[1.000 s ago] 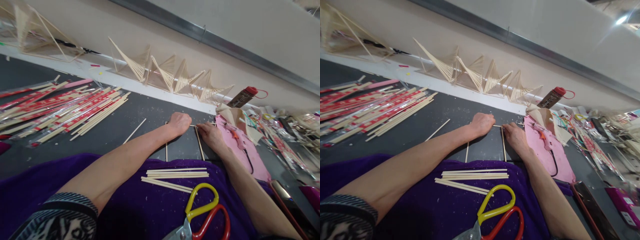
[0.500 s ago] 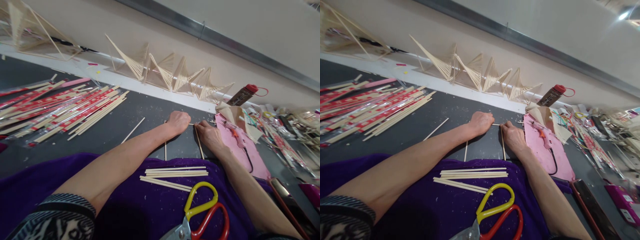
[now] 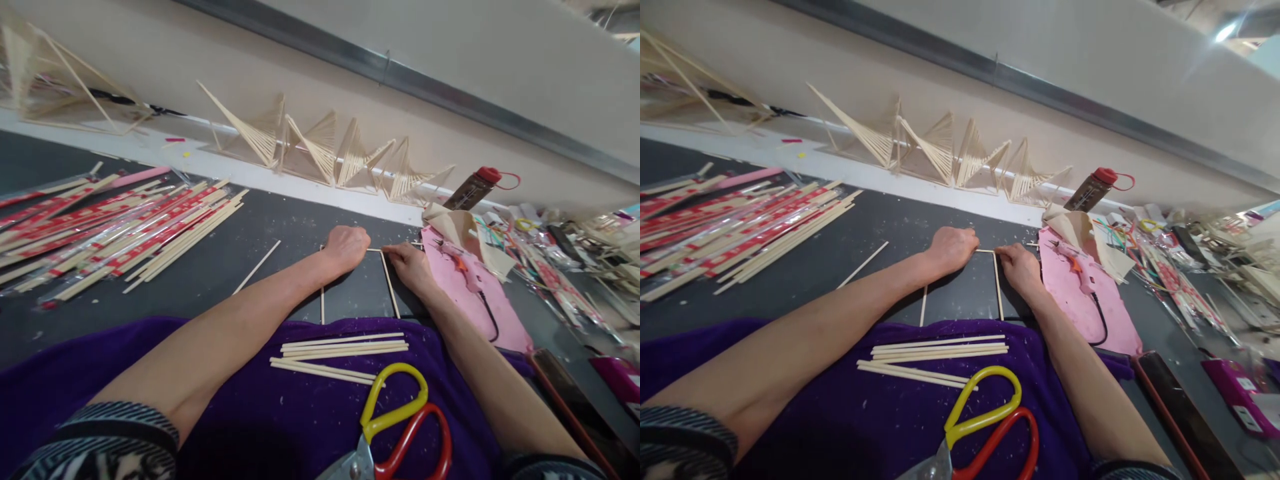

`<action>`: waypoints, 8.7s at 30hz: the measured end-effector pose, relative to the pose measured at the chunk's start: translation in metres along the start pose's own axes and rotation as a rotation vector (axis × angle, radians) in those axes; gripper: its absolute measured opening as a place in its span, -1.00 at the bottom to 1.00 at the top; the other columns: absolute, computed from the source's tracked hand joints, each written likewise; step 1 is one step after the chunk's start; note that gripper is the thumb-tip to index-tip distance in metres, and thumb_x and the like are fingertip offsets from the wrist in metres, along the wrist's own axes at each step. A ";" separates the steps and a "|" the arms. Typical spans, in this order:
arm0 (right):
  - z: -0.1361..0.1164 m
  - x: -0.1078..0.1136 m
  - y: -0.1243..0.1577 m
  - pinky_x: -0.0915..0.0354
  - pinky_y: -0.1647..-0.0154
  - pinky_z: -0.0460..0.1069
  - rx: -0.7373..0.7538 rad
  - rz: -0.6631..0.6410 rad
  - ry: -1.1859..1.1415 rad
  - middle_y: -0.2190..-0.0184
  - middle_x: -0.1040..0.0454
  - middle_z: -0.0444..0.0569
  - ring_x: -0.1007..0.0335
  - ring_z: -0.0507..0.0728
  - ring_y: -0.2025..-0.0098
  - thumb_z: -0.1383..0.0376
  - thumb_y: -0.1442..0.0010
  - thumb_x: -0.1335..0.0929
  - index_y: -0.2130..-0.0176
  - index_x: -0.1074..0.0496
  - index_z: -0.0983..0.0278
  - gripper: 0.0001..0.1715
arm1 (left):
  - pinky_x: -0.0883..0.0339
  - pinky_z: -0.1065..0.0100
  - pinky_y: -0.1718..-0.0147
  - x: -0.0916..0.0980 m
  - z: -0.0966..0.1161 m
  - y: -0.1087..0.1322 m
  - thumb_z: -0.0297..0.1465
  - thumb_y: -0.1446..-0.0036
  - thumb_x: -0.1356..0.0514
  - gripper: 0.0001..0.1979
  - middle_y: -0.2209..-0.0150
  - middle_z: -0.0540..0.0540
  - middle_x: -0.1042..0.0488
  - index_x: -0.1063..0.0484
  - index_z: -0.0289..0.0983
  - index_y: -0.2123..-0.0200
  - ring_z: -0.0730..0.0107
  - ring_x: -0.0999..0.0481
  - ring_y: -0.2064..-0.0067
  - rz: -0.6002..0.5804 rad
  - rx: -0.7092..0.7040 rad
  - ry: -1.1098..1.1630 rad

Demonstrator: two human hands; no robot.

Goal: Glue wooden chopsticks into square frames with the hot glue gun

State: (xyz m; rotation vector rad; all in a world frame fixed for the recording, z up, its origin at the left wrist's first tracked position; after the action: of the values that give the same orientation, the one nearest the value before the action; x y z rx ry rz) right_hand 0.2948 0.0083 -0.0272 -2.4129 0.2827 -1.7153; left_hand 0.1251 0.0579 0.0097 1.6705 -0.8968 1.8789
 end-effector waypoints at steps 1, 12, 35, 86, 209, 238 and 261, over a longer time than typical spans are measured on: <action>0.002 -0.001 0.000 -0.25 0.18 -0.08 -0.021 0.011 -0.043 0.23 -0.50 -0.07 -0.40 0.05 0.20 0.32 -0.19 -0.21 0.15 -0.49 0.21 -0.67 | -0.27 0.33 0.42 -0.001 0.000 0.000 -0.48 -0.14 -0.01 -0.72 0.31 -0.20 -0.52 -0.53 -0.35 0.30 0.18 -0.52 0.25 0.003 0.000 -0.001; -0.006 -0.001 0.003 -0.24 0.23 -0.11 -0.041 0.025 0.018 0.29 -0.47 -0.06 -0.39 0.04 0.26 0.28 -0.18 -0.23 0.16 -0.51 0.18 -0.68 | -0.26 0.31 0.44 -0.005 -0.002 -0.001 -0.44 -0.16 0.03 -0.70 0.30 -0.19 -0.52 -0.52 -0.34 0.30 0.17 -0.52 0.26 0.034 -0.013 -0.007; -0.025 0.004 -0.017 -0.19 0.32 -0.06 -0.219 -0.034 0.204 0.37 -0.55 -0.02 -0.43 0.13 0.27 0.20 -0.06 -0.26 0.34 -0.51 0.23 -0.73 | -0.28 0.30 0.42 -0.001 0.001 0.000 -0.51 -0.13 0.01 -0.72 0.31 -0.22 -0.51 -0.51 -0.37 0.28 0.15 -0.51 0.25 0.001 -0.001 -0.002; -0.022 -0.003 -0.014 -0.10 0.38 -0.08 -0.125 0.005 0.208 0.37 -0.54 -0.01 -0.40 0.09 0.33 0.26 -0.15 -0.22 0.35 -0.49 0.26 -0.73 | -0.20 0.35 0.45 -0.009 -0.004 -0.004 -0.43 -0.17 0.04 -0.71 0.33 -0.18 -0.50 -0.49 -0.35 0.33 0.23 -0.49 0.29 0.007 -0.010 -0.034; -0.039 -0.004 -0.049 -0.27 0.30 -0.02 -0.070 -0.143 0.278 0.23 -0.50 0.05 -0.42 0.20 0.19 0.28 -0.08 -0.22 0.27 -0.47 0.25 -0.72 | -0.25 0.38 0.38 0.010 -0.089 0.013 -0.32 0.02 -0.09 -0.79 0.33 -0.05 -0.54 -0.51 -0.15 0.36 0.27 -0.48 0.27 -0.123 0.236 -0.042; -0.007 0.010 -0.078 -0.21 0.17 -0.08 -0.020 -0.053 0.133 0.20 -0.54 -0.05 -0.40 0.11 0.14 0.27 -0.16 -0.19 0.18 -0.51 0.20 -0.64 | -0.28 0.36 0.22 0.002 -0.103 0.006 -0.29 -0.13 -0.03 -0.74 0.13 -0.05 -0.46 -0.46 -0.16 0.20 0.31 -0.44 0.14 0.086 0.372 -0.020; -0.013 -0.005 -0.067 -0.19 0.26 -0.09 0.076 -0.095 0.186 0.15 -0.48 -0.08 -0.38 0.09 0.16 0.21 -0.19 -0.20 0.14 -0.50 0.11 -0.65 | -0.29 0.34 0.19 0.006 -0.088 0.005 -0.30 -0.14 -0.01 -0.71 0.12 -0.04 -0.47 -0.51 -0.10 0.21 0.27 -0.35 0.05 0.108 0.285 -0.048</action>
State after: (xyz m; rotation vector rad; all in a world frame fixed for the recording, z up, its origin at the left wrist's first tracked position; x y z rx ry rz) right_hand 0.2851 0.0740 -0.0114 -2.2510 0.1249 -1.9584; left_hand 0.0605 0.1186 0.0107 1.8711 -0.7797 2.1301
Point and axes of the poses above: each hand's wrist, its own y-axis away from the middle knuckle, its own x-axis out of the back of the hand, z = x × y, the point moved 2 cm from there along -y, towards the middle knuckle
